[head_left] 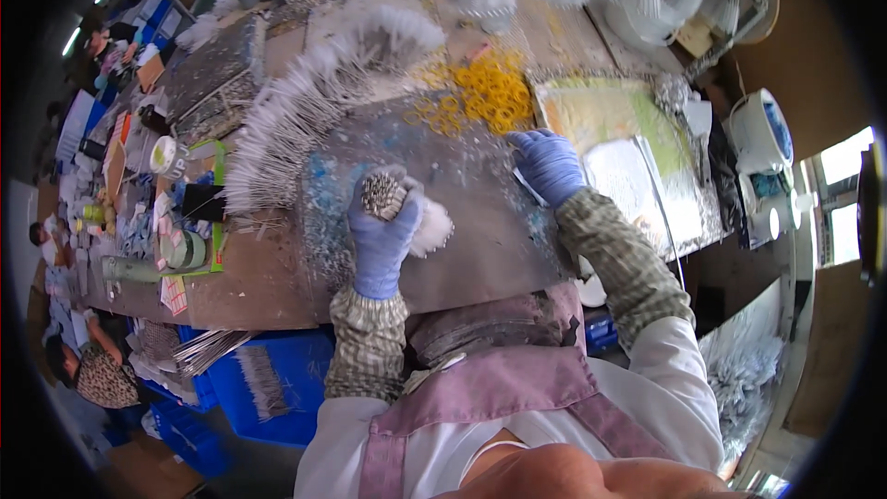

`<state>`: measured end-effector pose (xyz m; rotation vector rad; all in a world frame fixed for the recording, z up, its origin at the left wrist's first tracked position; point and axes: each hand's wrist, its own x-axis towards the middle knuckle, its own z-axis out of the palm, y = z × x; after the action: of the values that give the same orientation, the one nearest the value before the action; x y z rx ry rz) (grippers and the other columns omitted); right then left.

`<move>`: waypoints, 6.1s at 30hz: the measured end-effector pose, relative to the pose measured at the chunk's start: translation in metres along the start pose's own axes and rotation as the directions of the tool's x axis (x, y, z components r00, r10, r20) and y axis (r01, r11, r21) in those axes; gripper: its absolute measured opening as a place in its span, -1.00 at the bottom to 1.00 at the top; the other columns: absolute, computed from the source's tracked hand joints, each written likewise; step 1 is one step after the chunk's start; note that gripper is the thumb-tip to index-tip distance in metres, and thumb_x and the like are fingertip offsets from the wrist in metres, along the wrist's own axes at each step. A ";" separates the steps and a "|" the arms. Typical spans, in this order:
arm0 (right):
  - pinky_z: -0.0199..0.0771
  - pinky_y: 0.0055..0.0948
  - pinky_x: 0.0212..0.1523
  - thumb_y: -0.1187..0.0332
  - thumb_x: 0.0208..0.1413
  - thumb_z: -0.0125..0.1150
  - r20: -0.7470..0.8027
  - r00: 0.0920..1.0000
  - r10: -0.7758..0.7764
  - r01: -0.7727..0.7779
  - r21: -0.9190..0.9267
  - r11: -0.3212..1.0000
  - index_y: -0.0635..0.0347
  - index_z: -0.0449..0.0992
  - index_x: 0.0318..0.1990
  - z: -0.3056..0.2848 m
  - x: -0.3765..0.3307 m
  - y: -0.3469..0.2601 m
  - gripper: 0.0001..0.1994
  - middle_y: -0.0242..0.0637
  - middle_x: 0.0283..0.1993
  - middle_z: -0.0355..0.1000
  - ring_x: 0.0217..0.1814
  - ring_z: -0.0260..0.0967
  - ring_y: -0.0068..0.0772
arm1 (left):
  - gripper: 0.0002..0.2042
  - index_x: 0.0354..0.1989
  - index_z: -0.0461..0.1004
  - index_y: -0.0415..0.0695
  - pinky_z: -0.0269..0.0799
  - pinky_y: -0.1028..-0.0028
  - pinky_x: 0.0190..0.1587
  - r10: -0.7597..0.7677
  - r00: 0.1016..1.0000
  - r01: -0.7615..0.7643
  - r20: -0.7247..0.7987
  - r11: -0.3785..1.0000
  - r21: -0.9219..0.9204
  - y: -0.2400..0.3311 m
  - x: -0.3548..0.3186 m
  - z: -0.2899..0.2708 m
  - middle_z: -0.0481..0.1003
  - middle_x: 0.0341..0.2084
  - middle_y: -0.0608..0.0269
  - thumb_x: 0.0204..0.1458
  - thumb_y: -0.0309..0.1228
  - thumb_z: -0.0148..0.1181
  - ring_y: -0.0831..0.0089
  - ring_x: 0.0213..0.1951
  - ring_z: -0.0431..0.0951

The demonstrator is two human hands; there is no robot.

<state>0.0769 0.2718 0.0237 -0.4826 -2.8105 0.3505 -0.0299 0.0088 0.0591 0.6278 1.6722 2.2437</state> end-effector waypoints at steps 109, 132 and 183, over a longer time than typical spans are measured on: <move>0.36 -0.30 0.25 0.39 0.17 0.08 -0.591 0.333 0.735 -0.943 -0.189 0.275 -0.02 0.56 0.07 -0.172 -0.318 0.418 -0.68 -0.17 0.14 0.49 0.26 0.38 -0.13 | -0.63 0.03 0.32 -0.31 0.48 0.31 -0.02 0.190 0.977 -0.207 0.092 0.949 0.239 0.052 0.031 0.019 0.47 -0.20 0.12 0.07 -0.50 0.22 0.32 -0.14 0.49; 0.49 -0.08 -0.18 0.38 0.01 0.12 0.211 0.978 -0.002 0.039 -0.174 0.984 0.07 0.56 -0.27 0.023 0.033 -0.012 -0.86 -0.15 -0.33 0.54 -0.22 0.53 -0.02 | -0.71 -0.11 0.40 -0.20 0.52 0.46 -0.11 0.107 0.994 -0.106 -0.007 0.990 0.092 0.071 -0.003 -0.023 0.54 -0.32 0.23 0.00 -0.59 0.31 0.50 -0.23 0.55; 0.54 -0.38 0.01 0.23 0.31 0.13 0.217 0.968 0.129 -0.175 0.944 -0.282 0.34 0.34 0.19 -0.101 0.032 -0.134 -0.58 -0.13 0.04 0.48 -0.04 0.49 -0.47 | 0.12 0.48 -0.44 -0.18 0.55 0.41 -0.23 0.220 0.947 -0.241 0.236 0.969 0.063 0.071 0.008 0.037 0.55 -0.35 0.26 -0.12 -0.49 0.38 0.48 -0.35 0.58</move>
<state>0.0388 0.1799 0.1623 -0.3241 -1.3156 2.4215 -0.0157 0.0221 0.1367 1.1116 1.6657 2.1539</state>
